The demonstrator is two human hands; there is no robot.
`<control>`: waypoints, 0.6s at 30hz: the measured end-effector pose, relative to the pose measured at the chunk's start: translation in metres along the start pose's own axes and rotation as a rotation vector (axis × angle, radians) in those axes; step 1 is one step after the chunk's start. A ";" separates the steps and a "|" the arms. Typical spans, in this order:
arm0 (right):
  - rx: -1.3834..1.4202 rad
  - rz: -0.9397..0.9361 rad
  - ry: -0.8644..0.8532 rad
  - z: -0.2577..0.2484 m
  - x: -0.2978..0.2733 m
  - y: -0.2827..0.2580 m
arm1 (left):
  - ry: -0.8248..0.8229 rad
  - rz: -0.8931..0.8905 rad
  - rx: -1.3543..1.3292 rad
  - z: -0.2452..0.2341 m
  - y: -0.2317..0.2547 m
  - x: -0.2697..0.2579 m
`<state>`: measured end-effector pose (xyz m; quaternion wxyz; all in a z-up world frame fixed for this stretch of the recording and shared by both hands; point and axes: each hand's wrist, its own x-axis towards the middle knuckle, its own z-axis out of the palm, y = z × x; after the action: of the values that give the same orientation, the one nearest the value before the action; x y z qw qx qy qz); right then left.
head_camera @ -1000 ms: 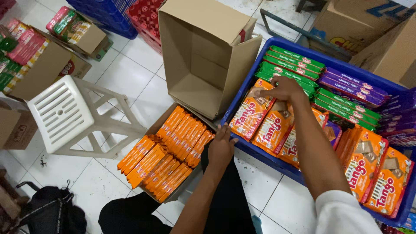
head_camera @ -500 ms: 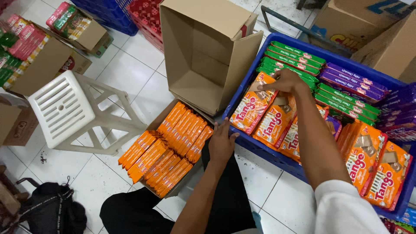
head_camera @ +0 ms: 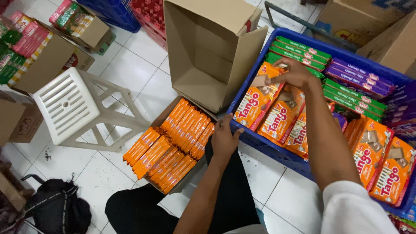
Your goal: The person sits on a stool and transfers stacks of orange and green snack packets from a cardboard box into a blue plastic crate. They repeatedly pick up bundles of snacks and place them into the crate, organizing them in neat rows.
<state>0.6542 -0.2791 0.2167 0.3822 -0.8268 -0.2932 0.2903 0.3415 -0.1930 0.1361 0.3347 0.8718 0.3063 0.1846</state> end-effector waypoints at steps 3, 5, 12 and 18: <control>0.192 -0.069 0.039 0.021 -0.032 -0.037 | -0.011 -0.013 0.009 -0.003 0.004 0.002; 0.233 -0.095 0.081 0.018 -0.040 -0.036 | -0.013 -0.004 0.028 0.013 -0.010 0.000; 0.197 -0.363 0.343 0.022 -0.069 -0.042 | 0.037 0.021 -0.004 0.006 -0.004 -0.003; -0.262 -0.719 0.503 0.027 -0.122 -0.100 | -0.139 0.140 -0.407 0.039 -0.061 0.008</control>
<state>0.5286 -0.2988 0.3135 0.4104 -0.7587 -0.4939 -0.1099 0.3433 -0.1705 0.0668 0.5103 0.8161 0.1778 0.2050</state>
